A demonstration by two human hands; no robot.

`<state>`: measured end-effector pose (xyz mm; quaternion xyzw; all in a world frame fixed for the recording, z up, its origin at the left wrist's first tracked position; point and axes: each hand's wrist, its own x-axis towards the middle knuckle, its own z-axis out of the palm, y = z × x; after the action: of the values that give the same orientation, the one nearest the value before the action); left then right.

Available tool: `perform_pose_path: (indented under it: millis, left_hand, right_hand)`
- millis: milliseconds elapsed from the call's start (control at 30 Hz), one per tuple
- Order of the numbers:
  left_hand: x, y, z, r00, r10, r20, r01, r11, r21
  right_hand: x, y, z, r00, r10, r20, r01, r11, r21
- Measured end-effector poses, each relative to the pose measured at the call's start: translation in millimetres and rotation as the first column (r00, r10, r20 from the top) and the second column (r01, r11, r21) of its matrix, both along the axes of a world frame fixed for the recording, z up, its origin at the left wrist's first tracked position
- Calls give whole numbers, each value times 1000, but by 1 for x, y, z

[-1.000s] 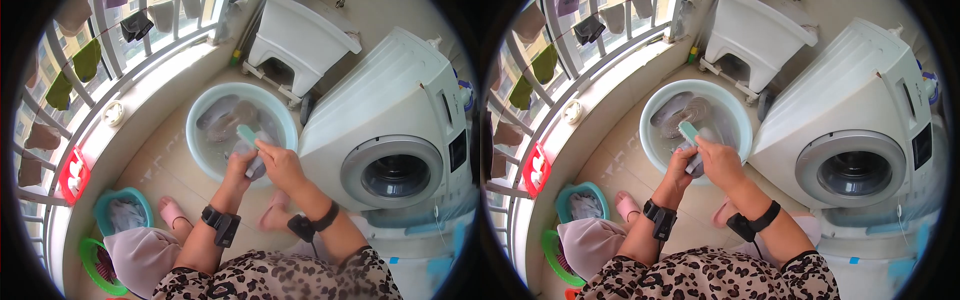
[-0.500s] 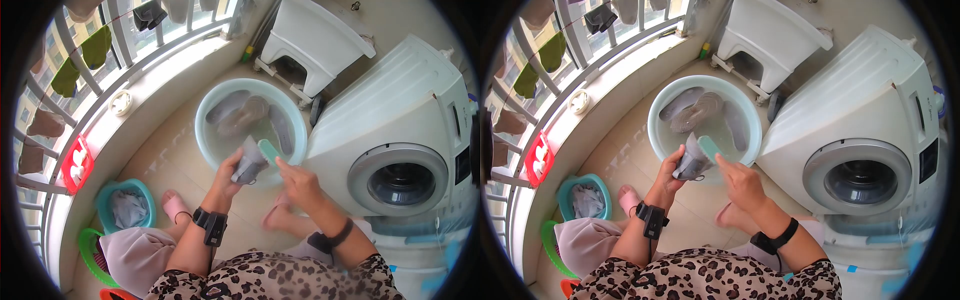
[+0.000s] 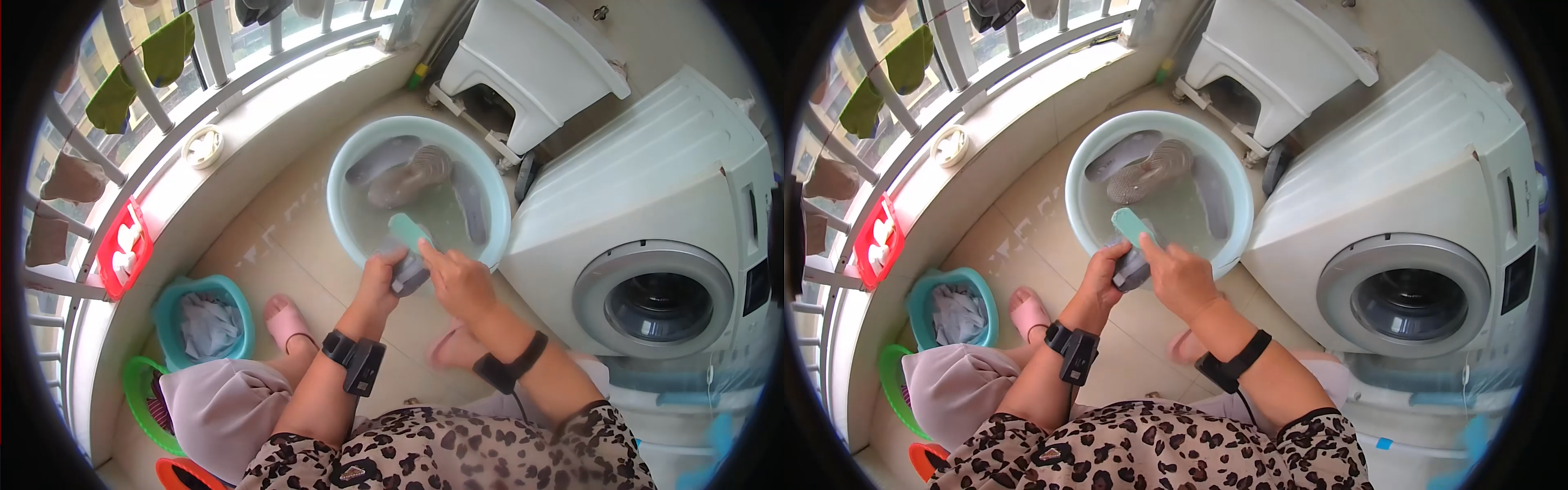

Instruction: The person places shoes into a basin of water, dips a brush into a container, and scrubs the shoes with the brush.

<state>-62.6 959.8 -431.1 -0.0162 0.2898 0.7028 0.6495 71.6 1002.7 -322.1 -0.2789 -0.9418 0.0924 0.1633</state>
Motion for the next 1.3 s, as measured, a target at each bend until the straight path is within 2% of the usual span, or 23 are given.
perform_pose_path:
  millis: [33, 133, 233, 300, 333, 433, 533, 633, 733, 767, 833, 900, 1000, 1100, 1200, 1267, 1300]
  left_hand:
    - [-12, 1, 10, 999, 13, 40, -13, 1000, -8]
    - [-21, 0, -1, 993, 76, 94, -75, 997, -10]
    - [-27, -1, 2, 980, 85, 181, -89, 996, 14]
    - [-35, 1, 8, 956, 84, 280, -103, 993, 51]
    - [-37, 3, 7, 952, 115, 285, -119, 993, -3]
    - [-39, 10, -11, 928, 205, 310, -173, 977, -126]
    - [-40, 13, -4, 930, 238, 282, -182, 960, -211]
    - [-39, 19, -22, 930, 236, 282, -186, 964, -191]
    - [-41, 27, -24, 928, 240, 284, -183, 960, -213]
    - [-42, 28, -27, 930, 235, 284, -181, 962, -204]
    - [-40, 33, -29, 929, 229, 291, -178, 965, -194]
    - [-39, 36, -24, 929, 220, 296, -166, 966, -196]
    - [-31, 45, -26, 962, 195, 193, -151, 964, -220]
    - [-25, 49, -18, 949, 191, 250, -133, 964, -232]
    - [-26, 48, -19, 949, 209, 237, -152, 959, -237]
    - [-52, 39, -23, 932, 195, 306, -140, 971, -194]
    - [-56, 44, -23, 932, 229, 280, -174, 962, -210]
  right_hand:
    - [1, -2, 0, 999, 17, -39, -17, 1000, -14]
    - [55, -7, -14, 996, -66, 55, 70, 995, -75]
    - [70, 10, -21, 981, -191, -39, 167, 927, -337]
    - [55, 23, -28, 947, -320, 23, 298, 851, -433]
    - [47, 30, -29, 925, -375, 57, 356, 806, -473]
    - [38, 70, -84, 899, -382, 212, 430, 862, -269]
    - [32, 103, -135, 743, -468, 478, 583, 804, -119]
    - [43, 118, -183, 596, -392, 701, 586, 809, -47]
    - [44, 116, -185, 848, -256, 464, 401, 882, -247]
    - [46, 117, -180, 888, -306, 344, 429, 821, -376]
    - [9, 95, -105, 893, -439, 100, 402, 677, -617]
    - [-14, 72, -58, 911, -401, -92, 252, 722, -645]
    - [-50, 53, -39, 967, -110, -229, 32, 946, -321]
    - [-44, 55, -68, 985, -87, -150, 62, 985, -161]
    - [-13, 56, -82, 953, -218, -210, 182, 967, -175]
    - [43, 62, -115, 958, -284, 29, 280, 918, -281]
    - [39, 73, -112, 949, -289, 130, 315, 895, -316]
